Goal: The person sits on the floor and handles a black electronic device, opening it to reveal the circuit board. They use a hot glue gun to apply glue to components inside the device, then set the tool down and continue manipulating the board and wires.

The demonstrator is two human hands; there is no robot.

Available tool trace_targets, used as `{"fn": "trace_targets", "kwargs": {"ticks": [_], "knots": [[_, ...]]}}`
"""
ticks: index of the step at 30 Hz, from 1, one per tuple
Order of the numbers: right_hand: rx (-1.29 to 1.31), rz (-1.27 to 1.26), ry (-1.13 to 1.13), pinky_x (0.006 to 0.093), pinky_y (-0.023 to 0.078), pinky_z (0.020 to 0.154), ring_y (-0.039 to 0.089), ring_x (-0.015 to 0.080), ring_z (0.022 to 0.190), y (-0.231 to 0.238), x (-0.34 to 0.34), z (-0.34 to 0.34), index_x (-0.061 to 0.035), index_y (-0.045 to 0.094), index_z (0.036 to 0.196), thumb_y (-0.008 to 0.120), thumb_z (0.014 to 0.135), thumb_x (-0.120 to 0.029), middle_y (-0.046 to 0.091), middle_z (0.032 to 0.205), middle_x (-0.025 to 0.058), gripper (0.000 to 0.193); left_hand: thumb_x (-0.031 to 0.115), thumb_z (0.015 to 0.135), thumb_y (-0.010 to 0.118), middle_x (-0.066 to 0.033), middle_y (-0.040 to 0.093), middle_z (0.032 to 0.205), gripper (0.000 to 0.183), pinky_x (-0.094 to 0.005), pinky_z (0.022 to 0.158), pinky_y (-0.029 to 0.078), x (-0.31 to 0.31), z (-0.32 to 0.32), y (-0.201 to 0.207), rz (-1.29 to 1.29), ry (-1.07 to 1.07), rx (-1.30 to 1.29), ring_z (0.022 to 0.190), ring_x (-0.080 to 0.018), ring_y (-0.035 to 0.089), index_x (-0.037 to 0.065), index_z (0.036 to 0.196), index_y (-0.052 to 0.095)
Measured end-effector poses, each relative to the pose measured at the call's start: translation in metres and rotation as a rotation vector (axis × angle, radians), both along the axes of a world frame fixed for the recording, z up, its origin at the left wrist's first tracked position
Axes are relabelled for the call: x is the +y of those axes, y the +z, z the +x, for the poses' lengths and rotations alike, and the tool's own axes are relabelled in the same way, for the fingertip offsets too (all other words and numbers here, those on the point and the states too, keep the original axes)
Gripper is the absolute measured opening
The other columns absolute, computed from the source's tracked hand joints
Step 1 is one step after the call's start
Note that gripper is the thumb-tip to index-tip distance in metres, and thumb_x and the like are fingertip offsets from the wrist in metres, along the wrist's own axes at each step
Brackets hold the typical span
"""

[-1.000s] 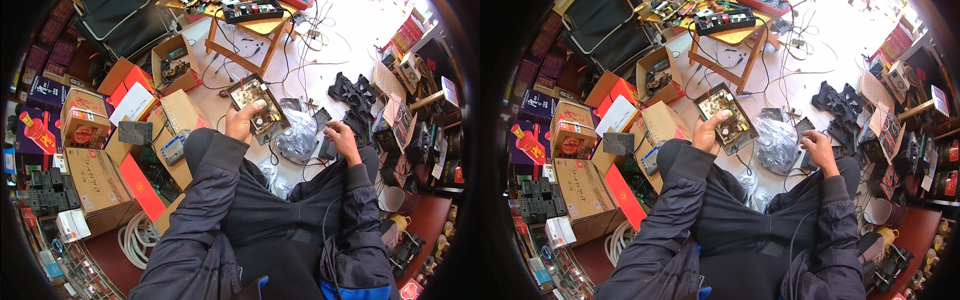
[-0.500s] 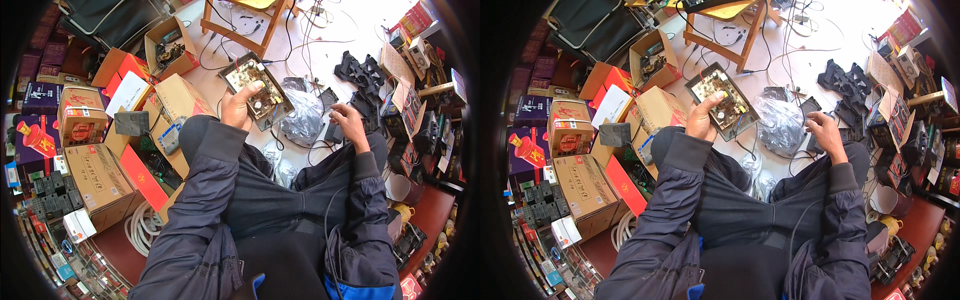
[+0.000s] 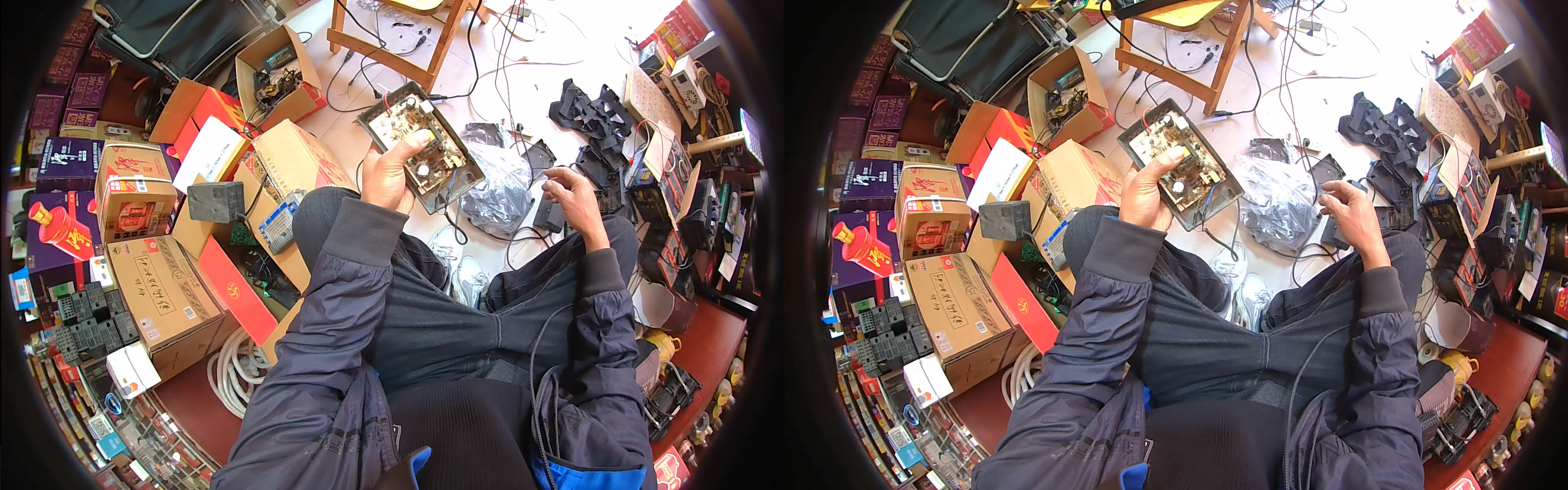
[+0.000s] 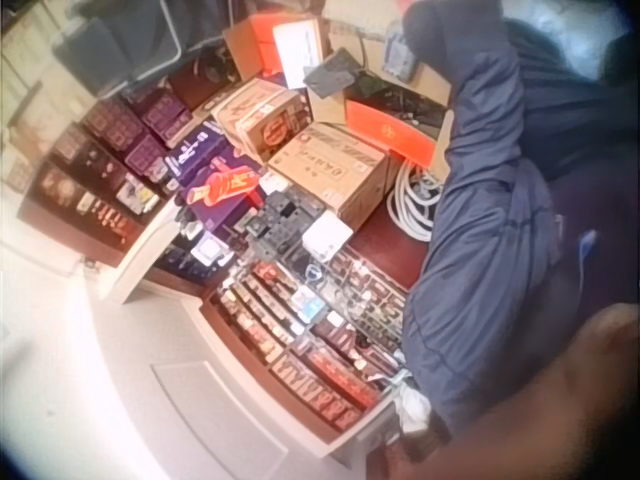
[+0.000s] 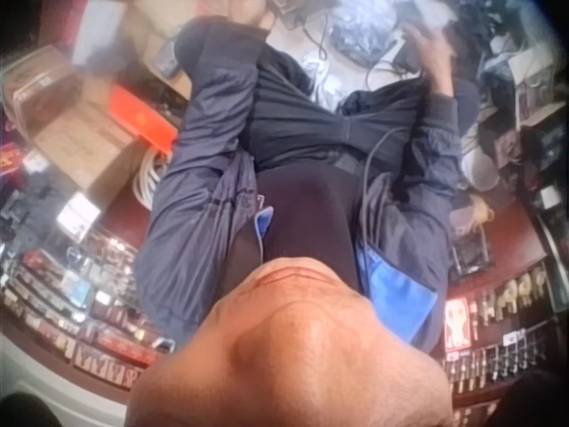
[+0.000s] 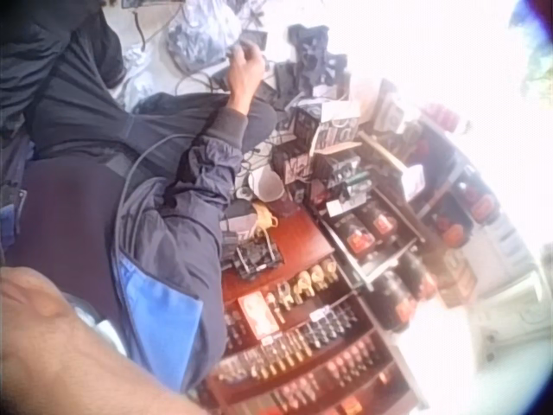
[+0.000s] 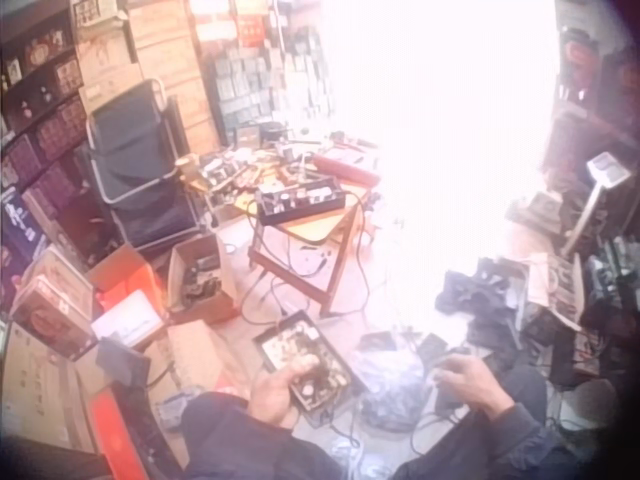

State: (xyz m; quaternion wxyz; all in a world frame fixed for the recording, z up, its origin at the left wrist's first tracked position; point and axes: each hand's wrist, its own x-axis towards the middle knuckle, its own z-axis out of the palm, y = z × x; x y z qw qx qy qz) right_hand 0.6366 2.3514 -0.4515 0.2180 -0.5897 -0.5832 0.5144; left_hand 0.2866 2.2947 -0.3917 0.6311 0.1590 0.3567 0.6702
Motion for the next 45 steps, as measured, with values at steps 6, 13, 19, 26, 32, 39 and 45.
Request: {"fn": "trace_targets", "kwargs": {"ticks": [6,13,19,26,32,39,45], "knots": [[0.0,0.007,-0.004,0.0295,0.057,0.078,0.074,0.0171,0.086,-0.001,-0.001,0.003,0.0061,0.069,0.122,0.067,0.098,-0.013,0.076,0.1,0.0115,0.03,0.003,0.094,0.069,-0.012,0.072,0.114,0.038,-0.0432,0.087,0.065,0.002,0.001,-0.002,0.008,0.015,0.01,0.097,-0.025,0.074,0.0,0.13,0.059],[-0.036,0.02,0.004,0.0301,0.058,0.079,0.075,0.018,0.087,0.001,-0.003,0.003,0.0061,0.069,0.122,0.067,0.098,-0.013,0.076,0.101,0.0123,0.03,0.009,0.094,0.071,-0.0127,0.072,0.114,0.039,-0.046,0.09,0.064,0.002,-0.004,-0.014,-0.035,-0.009,-0.053,0.1,-0.0272,0.074,0.001,0.13,0.06],[-0.027,0.014,-0.001,0.0305,0.059,0.079,0.075,0.0189,0.087,-0.001,-0.003,0.004,0.0068,0.068,0.122,0.067,0.098,-0.013,0.076,0.102,0.0131,0.031,0.014,0.094,0.071,-0.0139,0.073,0.113,0.035,-0.0484,0.094,0.063,0.005,-0.007,-0.024,-0.074,-0.007,-0.133,0.101,-0.0293,0.073,0.002,0.126,0.062],[0.007,-0.006,0.007,0.0306,0.059,0.081,0.075,0.0191,0.089,0.003,-0.004,0.003,0.0077,0.068,0.123,0.067,0.099,-0.013,0.076,0.102,0.0137,0.032,0.004,0.092,0.07,-0.0139,0.073,0.11,0.033,-0.0451,0.081,0.066,0.0,0.003,-0.015,-0.053,0.015,-0.004,0.093,-0.0276,0.075,0.0,0.124,0.062],[-0.028,0.016,0.018,0.0305,0.059,0.08,0.074,0.0187,0.089,0.001,-0.004,0.003,0.0078,0.068,0.122,0.066,0.099,-0.013,0.076,0.102,0.0133,0.031,-0.001,0.089,0.073,-0.0114,0.073,0.108,0.037,-0.0405,0.08,0.065,-0.013,0.038,-0.013,-0.11,-0.087,0.088,0.09,-0.0237,0.074,-0.002,0.124,0.063],[-0.019,0.0,0.001,0.027,0.055,0.078,0.071,0.013,0.085,-0.003,-0.005,0.007,0.0047,0.068,0.122,0.067,0.1,-0.013,0.074,0.1,0.0069,0.029,-0.001,0.087,0.075,-0.0088,0.073,0.108,0.042,-0.0381,0.083,0.064,-0.017,0.054,-0.019,-0.057,-0.17,0.076,0.094,-0.0206,0.073,0.001,0.127,0.061],[-0.045,0.002,0.009,0.0268,0.055,0.077,0.071,0.0126,0.085,-0.005,-0.003,0.007,0.0031,0.068,0.122,0.067,0.1,-0.013,0.074,0.1,0.0062,0.028,-0.001,0.088,0.074,-0.0092,0.073,0.109,0.04,-0.0386,0.082,0.064,-0.015,0.051,-0.021,-0.088,-0.167,0.052,0.093,-0.021,0.073,0.001,0.126,0.061]]}}
